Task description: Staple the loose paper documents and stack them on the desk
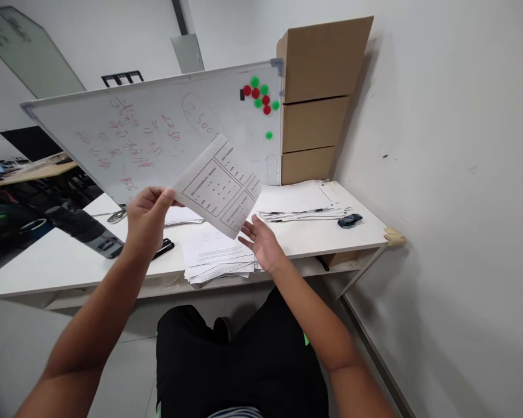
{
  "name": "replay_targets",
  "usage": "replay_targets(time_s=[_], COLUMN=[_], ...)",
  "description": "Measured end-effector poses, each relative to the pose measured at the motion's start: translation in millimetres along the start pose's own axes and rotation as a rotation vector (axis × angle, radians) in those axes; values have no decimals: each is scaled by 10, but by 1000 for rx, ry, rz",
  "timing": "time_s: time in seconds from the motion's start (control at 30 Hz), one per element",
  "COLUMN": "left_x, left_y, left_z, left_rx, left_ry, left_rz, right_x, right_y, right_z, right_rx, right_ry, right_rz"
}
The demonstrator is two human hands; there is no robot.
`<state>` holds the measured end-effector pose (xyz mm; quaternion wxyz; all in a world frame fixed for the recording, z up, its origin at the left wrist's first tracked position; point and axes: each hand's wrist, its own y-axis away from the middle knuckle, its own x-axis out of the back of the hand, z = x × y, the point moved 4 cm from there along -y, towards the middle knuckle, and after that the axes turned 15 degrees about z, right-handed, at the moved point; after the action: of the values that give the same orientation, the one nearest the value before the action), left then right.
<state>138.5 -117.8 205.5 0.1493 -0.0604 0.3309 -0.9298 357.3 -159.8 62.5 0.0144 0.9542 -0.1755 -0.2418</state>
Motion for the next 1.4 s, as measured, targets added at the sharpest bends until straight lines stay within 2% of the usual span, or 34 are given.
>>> replay_targets(time_s=[0.1,0.2,0.3,0.37,0.43,0.53,0.67,0.77,0.87,0.97,1.13,1.23,1.3,1.4], left_x=[289,558,662,646,603,510,377,304,280,309,386,472,590,856], left_y=[276,678,1003,1077,1033,838,602,607,732,846,888,795,651,383], left_z=[-404,-882,-1259,-1384,-1429,-1416,-1336,-1385,-1568,-1744,-1805,-1764,-1746,-1813], left_rx=[123,258,396,431,450,492,411,362,447,533,497,411,278,29], left_ry=[-67,-127,-30,29,52,57,78,27,-22,-10,-84,-140,-245,-627], left_rz=[104,169,144,93,57,-24,-143,-177,-161,-91,-43,-62,-53,-31], right_x=[-25,-28,-22,-28,-29,2,36,49,32,-17,-65,-29,26,136], right_y=[-172,-252,-210,-151,-104,-98,-209,-297,-290,-224,-178,-195,-230,-331], right_z=[-88,-107,-100,-100,-100,-87,30,215,378,424,401,346,298,275], right_rx=[40,206,412,532,608,627,541,419,372,423,494,534,539,427], right_ry=[44,95,293,458,577,635,488,360,408,511,719,785,789,706], right_rz=[5,7,42,41,27,43,24,42,73,66,61,100,134,147])
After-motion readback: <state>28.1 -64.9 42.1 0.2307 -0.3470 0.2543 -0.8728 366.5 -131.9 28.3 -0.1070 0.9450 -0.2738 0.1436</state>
